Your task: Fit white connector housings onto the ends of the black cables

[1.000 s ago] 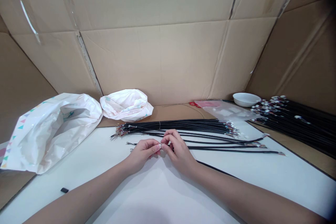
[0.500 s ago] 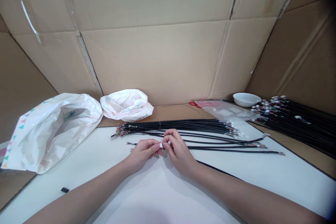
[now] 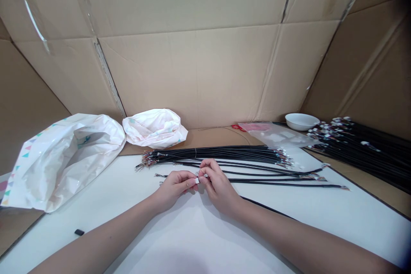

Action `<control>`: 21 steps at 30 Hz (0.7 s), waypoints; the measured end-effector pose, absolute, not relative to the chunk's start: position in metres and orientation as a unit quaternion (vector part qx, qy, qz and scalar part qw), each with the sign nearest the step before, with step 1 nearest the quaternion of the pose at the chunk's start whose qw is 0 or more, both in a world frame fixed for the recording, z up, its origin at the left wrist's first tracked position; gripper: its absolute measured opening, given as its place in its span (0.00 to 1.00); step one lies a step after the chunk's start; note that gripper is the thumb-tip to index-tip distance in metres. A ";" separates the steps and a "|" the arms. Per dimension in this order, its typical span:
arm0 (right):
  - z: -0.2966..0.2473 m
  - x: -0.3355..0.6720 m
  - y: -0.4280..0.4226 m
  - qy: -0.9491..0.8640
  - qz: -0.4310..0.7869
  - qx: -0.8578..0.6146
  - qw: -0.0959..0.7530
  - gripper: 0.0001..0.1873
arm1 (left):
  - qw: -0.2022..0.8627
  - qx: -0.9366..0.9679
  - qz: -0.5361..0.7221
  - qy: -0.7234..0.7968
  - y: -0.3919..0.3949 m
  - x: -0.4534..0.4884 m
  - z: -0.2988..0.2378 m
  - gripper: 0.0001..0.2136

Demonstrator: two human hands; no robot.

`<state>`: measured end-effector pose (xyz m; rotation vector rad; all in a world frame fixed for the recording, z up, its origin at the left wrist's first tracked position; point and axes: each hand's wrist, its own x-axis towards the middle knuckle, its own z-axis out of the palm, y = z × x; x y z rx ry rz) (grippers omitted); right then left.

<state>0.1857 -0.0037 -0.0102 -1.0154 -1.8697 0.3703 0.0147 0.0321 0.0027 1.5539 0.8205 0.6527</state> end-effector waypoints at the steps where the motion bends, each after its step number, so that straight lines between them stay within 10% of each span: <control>1: -0.010 0.186 -0.004 -0.764 0.152 -0.415 0.471 0.07 | 0.593 0.667 0.280 0.353 0.032 0.015 0.003 0.17; 21: -0.011 0.186 -0.004 -0.755 0.174 -0.420 0.473 0.07 | 0.609 0.658 0.275 0.347 0.031 0.014 0.005 0.17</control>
